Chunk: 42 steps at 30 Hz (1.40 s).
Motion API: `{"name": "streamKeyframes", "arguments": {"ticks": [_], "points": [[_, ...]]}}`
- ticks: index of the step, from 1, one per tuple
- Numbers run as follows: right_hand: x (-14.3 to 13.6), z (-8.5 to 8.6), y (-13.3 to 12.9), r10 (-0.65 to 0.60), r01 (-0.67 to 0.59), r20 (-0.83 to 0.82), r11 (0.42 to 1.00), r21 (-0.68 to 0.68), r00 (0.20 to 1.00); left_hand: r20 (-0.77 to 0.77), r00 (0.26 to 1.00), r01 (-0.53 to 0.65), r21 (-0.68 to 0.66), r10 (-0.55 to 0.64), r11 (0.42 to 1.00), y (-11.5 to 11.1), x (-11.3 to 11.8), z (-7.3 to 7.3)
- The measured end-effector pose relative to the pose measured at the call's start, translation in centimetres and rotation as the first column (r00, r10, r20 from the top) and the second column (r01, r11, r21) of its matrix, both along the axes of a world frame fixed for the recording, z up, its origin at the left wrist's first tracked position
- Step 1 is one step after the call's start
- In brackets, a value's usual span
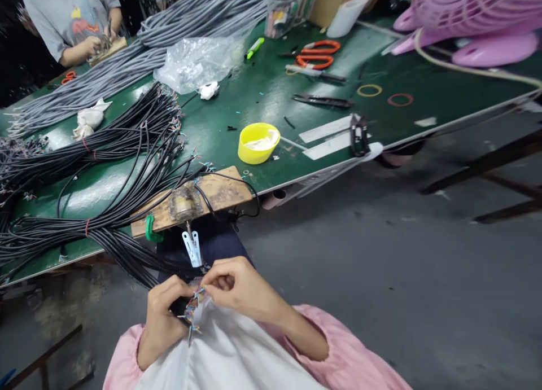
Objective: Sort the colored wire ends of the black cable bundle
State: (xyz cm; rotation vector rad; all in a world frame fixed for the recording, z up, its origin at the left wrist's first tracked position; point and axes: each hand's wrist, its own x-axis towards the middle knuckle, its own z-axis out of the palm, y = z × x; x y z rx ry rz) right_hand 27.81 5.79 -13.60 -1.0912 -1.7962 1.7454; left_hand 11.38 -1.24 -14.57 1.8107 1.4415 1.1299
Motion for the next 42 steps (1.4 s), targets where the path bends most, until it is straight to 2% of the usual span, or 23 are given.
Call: {"name": "streamKeyframes", "arguments": {"ticks": [3, 5, 8, 10, 15, 18, 20, 23, 25, 26, 28, 31, 33, 35, 37, 39, 42], "points": [[0.2, 0.2, 0.1, 0.012, -0.018, 0.054, 0.994, 0.110, 0.998, -0.062, 0.997, 0.048, 0.019, -0.047, 0.999, 0.1, -0.1, 0.4], [0.5, 0.4, 0.4, 0.067, -0.079, 0.083, 0.986, 0.147, 0.994, -0.146, 0.987, 0.072, 0.022, -0.068, 0.997, 0.0, -0.2, 0.8], [0.8, 0.6, 1.0, 0.244, -0.245, 0.025, 0.968, 0.053, 0.969, -0.275, 0.960, 0.074, 0.067, -0.053, 0.995, -0.4, -0.4, 1.3], [0.7, 0.5, 1.2, 0.297, -0.302, -0.077, 0.952, -0.056, 0.952, -0.297, 0.955, 0.053, 0.107, -0.019, 0.993, -0.7, -0.5, 1.4], [-0.5, -0.3, 0.2, 0.127, -0.243, -0.355, 0.921, -0.304, 0.926, -0.170, 0.984, -0.041, 0.099, 0.058, 0.994, -0.9, -0.5, 0.6], [-1.4, -1.0, -0.9, 0.041, -0.228, -0.410, 0.879, -0.418, 0.911, -0.129, 0.987, -0.079, 0.117, 0.094, 0.990, -0.9, -0.6, 0.3], [-1.9, -1.3, -1.5, 0.020, -0.217, -0.416, 0.875, -0.432, 0.909, -0.131, 0.990, -0.036, 0.110, 0.050, 0.993, -1.1, -0.7, 0.4], [-2.2, -1.1, -2.0, 0.023, -0.145, -0.401, 0.950, -0.275, 0.916, -0.167, 0.985, 0.055, 0.112, -0.035, 0.992, -1.3, -0.9, 0.8], [-2.1, -0.7, -2.2, 0.024, -0.040, -0.337, 0.998, -0.041, 0.941, -0.199, 0.979, 0.075, 0.133, -0.047, 0.988, -1.3, -0.9, 1.0], [-1.9, -0.5, -2.3, 0.013, 0.014, -0.290, 0.996, 0.091, 0.957, -0.210, 0.977, 0.072, 0.150, -0.039, 0.986, -1.3, -0.9, 1.1], [-1.6, -0.3, -2.3, -0.056, 0.117, -0.202, 0.945, 0.306, 0.978, -0.215, 0.976, 0.062, 0.189, -0.020, 0.980, -1.2, -0.8, 1.2], [-1.1, -0.4, -2.2, -0.163, 0.231, -0.189, 0.871, 0.433, 0.968, -0.192, 0.981, 0.070, 0.235, -0.024, 0.969, -1.0, -0.8, 1.2], [-0.9, -0.4, -2.1, -0.116, 0.211, -0.235, 0.874, 0.437, 0.965, -0.171, 0.984, 0.080, 0.231, -0.040, 0.970, -1.0, -0.9, 1.3], [-0.9, -0.3, -2.1, -0.014, 0.142, -0.276, 0.881, 0.451, 0.961, -0.151, 0.987, 0.091, 0.207, -0.060, 0.974, -0.9, -1.0, 1.3], [-1.0, -0.1, -2.1, 0.042, 0.113, -0.282, 0.852, 0.511, 0.959, -0.133, 0.988, 0.102, 0.175, -0.079, 0.979, -1.0, -1.0, 1.2], [-1.0, 0.1, -2.2, 0.029, 0.116, -0.221, 0.781, 0.613, 0.975, -0.106, 0.992, 0.083, 0.139, -0.069, 0.987, -1.2, -1.0, 1.0], [-0.8, 0.4, -2.3, -0.025, 0.067, -0.067, 0.639, 0.766, 0.997, -0.071, 0.997, 0.019, 0.037, -0.016, 0.999, -1.3, -0.8, 0.8]]}}
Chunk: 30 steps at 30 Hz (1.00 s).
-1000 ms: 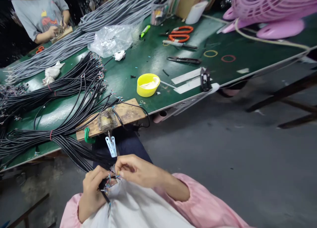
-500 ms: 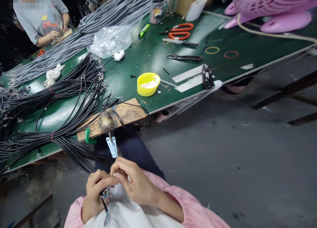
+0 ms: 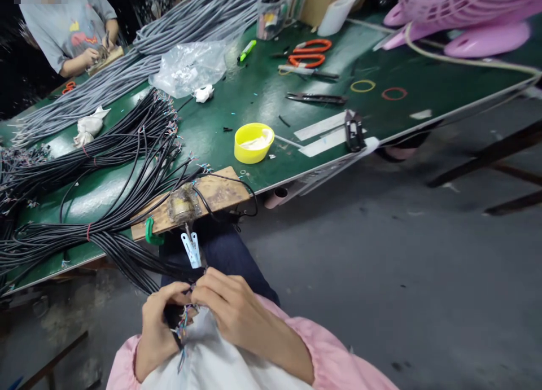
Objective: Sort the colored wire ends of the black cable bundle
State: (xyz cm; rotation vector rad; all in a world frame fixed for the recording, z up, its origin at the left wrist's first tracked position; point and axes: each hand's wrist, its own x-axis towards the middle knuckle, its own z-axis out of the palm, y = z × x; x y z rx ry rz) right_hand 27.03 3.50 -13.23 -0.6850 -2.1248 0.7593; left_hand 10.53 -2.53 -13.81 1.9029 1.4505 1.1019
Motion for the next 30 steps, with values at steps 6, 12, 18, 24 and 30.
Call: {"name": "streamKeyframes", "arguments": {"ticks": [6, 12, 18, 24, 30], "points": [[0.6, -0.1, 0.8, -0.036, 0.028, 0.095, 0.996, 0.089, 0.995, 0.169, 0.986, 0.027, -0.211, 0.009, 0.977, 0.4, 0.0, 0.2], [0.7, -0.6, 1.0, -0.078, 0.086, -0.087, 0.993, 0.084, 0.993, 0.230, 0.972, 0.006, -0.207, 0.043, 0.978, 1.3, -0.2, 0.7], [-0.2, -1.1, 0.2, 0.003, -0.002, -0.134, 1.000, 0.009, 0.991, 0.230, 0.973, 0.025, -0.228, 0.029, 0.973, 1.7, -0.1, 1.0], [0.0, -2.7, 1.8, -0.209, 0.117, -0.198, 0.911, -0.396, 0.957, 0.224, 0.969, -0.038, -0.265, 0.100, 0.963, 1.6, 0.5, 0.4], [-1.8, -2.2, 5.1, -0.221, 0.051, -0.155, 0.714, -0.699, 0.963, 0.211, 0.952, -0.176, -0.218, 0.223, 0.960, 1.8, 1.6, -0.2]]}}
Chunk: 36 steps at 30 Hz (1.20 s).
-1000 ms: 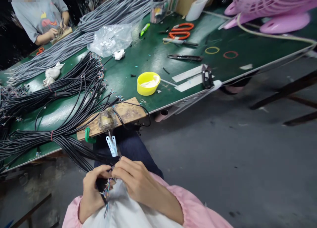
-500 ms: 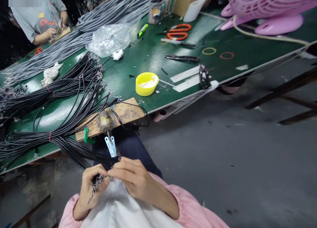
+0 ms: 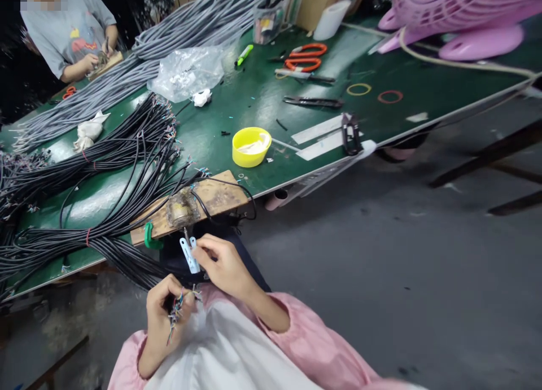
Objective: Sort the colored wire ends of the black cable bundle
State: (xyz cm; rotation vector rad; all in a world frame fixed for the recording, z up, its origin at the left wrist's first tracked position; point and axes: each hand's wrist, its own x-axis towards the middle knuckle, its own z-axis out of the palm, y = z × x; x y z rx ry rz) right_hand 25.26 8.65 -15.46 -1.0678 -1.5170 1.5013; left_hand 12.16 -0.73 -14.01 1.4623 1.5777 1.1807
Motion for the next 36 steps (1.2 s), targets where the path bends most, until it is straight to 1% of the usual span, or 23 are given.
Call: {"name": "streamKeyframes", "arguments": {"ticks": [1, 3, 5, 7, 10, 13, 16, 18, 20, 22, 25, 28, 29, 31, 34, 36], "points": [[-0.4, 0.4, 0.4, 0.026, -0.026, -0.001, 0.999, -0.048, 1.000, -0.005, 1.000, -0.023, 0.026, 0.024, 0.999, 0.1, 0.2, -0.1], [-1.0, 0.9, 0.9, 0.069, -0.084, -0.074, 0.972, -0.220, 0.995, -0.006, 0.998, -0.066, 0.076, 0.067, 0.995, 0.3, 0.5, -0.2], [-1.4, 1.0, 1.0, 0.076, -0.153, -0.209, 0.911, -0.384, 0.975, 0.005, 0.993, -0.114, 0.115, 0.114, 0.987, 0.5, 0.9, -0.2], [-1.6, 0.9, 0.7, 0.042, -0.192, -0.315, 0.864, -0.465, 0.948, 0.014, 0.989, -0.151, 0.140, 0.150, 0.979, 0.9, 1.2, -0.1], [-2.0, 0.6, 0.2, -0.020, -0.190, -0.380, 0.841, -0.507, 0.925, -0.004, 0.981, -0.189, 0.184, 0.193, 0.965, 1.6, 1.7, 0.2], [-2.1, 0.8, 0.0, -0.050, -0.215, -0.435, 0.815, -0.539, 0.899, -0.029, 0.976, -0.207, 0.199, 0.217, 0.958, 2.1, 2.0, 0.6], [-2.0, 0.9, 0.0, -0.056, -0.253, -0.473, 0.787, -0.563, 0.879, -0.042, 0.979, -0.190, 0.190, 0.202, 0.963, 2.3, 2.0, 0.7], [-1.9, 0.9, 0.0, -0.059, -0.291, -0.505, 0.758, -0.584, 0.861, -0.055, 0.981, -0.173, 0.184, 0.186, 0.968, 2.3, 2.0, 0.8], [-1.7, 0.7, 0.0, -0.050, -0.340, -0.541, 0.729, -0.594, 0.839, -0.060, 0.983, -0.162, 0.175, 0.175, 0.971, 2.3, 1.9, 0.8], [-1.5, 0.2, -0.1, -0.041, -0.375, -0.569, 0.712, -0.593, 0.821, -0.061, 0.983, -0.161, 0.174, 0.174, 0.972, 2.3, 1.9, 0.8], [-0.8, -0.8, -0.5, -0.080, -0.348, -0.579, 0.730, -0.589, 0.812, -0.062, 0.984, -0.155, 0.173, 0.168, 0.973, 2.2, 1.9, 0.8], [0.5, -1.5, -1.2, -0.081, -0.290, -0.545, 0.777, -0.559, 0.834, -0.071, 0.987, -0.130, 0.167, 0.143, 0.977, 1.9, 1.8, 0.6], [0.9, -1.5, -1.5, -0.054, -0.278, -0.528, 0.802, -0.529, 0.848, -0.077, 0.989, -0.114, 0.170, 0.129, 0.979, 1.8, 1.7, 0.5], [1.8, -1.3, -2.2, 0.040, -0.283, -0.483, 0.850, -0.443, 0.875, -0.090, 0.991, -0.078, 0.179, 0.096, 0.981, 1.5, 1.4, 0.4], [2.5, -0.3, -3.0, 0.189, -0.310, -0.343, 0.887, -0.342, 0.920, -0.093, 0.995, -0.028, 0.212, 0.048, 0.977, 1.1, 0.9, 0.1], [2.7, 0.3, -3.3, 0.223, -0.283, -0.219, 0.911, -0.301, 0.950, -0.082, 0.997, 0.009, 0.235, 0.010, 0.972, 1.0, 0.5, -0.1]]}}
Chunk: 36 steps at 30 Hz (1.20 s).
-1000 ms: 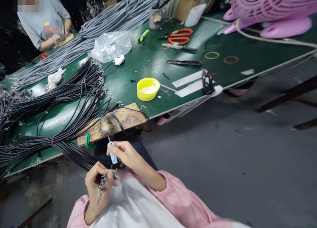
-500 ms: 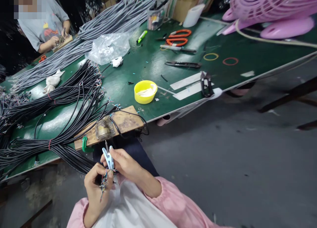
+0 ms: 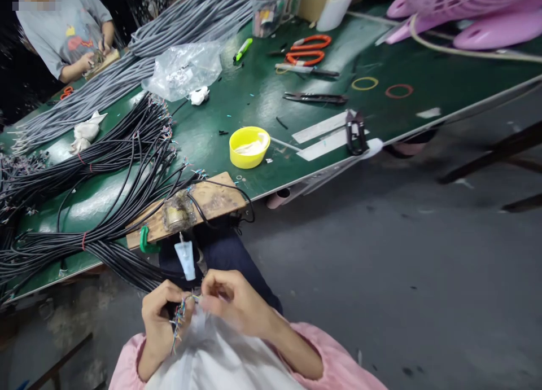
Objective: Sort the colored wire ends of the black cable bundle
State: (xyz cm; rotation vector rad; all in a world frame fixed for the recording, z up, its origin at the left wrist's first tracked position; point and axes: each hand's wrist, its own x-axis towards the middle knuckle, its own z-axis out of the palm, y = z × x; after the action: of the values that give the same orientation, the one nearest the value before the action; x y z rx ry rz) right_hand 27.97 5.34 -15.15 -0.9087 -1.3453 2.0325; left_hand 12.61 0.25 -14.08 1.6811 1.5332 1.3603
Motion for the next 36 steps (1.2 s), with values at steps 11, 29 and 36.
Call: {"name": "streamKeyframes", "arguments": {"ticks": [11, 29, 36], "points": [[0.9, 0.9, -0.2, -0.206, 0.106, 0.147, 0.859, 0.501, 0.968, -0.016, 0.990, 0.138, -0.035, -0.139, 0.990, -0.1, -1.4, 0.2], [0.0, 1.2, -1.0, -0.233, 0.202, -0.046, 0.708, 0.677, 0.971, -0.140, 0.981, 0.131, -0.048, -0.137, 0.990, -1.1, -1.1, 0.7], [0.0, 0.6, -0.9, -0.102, 0.187, -0.204, 0.872, 0.453, 0.974, -0.188, 0.966, 0.166, -0.077, -0.178, 0.983, -1.4, -1.7, 1.2]]}}
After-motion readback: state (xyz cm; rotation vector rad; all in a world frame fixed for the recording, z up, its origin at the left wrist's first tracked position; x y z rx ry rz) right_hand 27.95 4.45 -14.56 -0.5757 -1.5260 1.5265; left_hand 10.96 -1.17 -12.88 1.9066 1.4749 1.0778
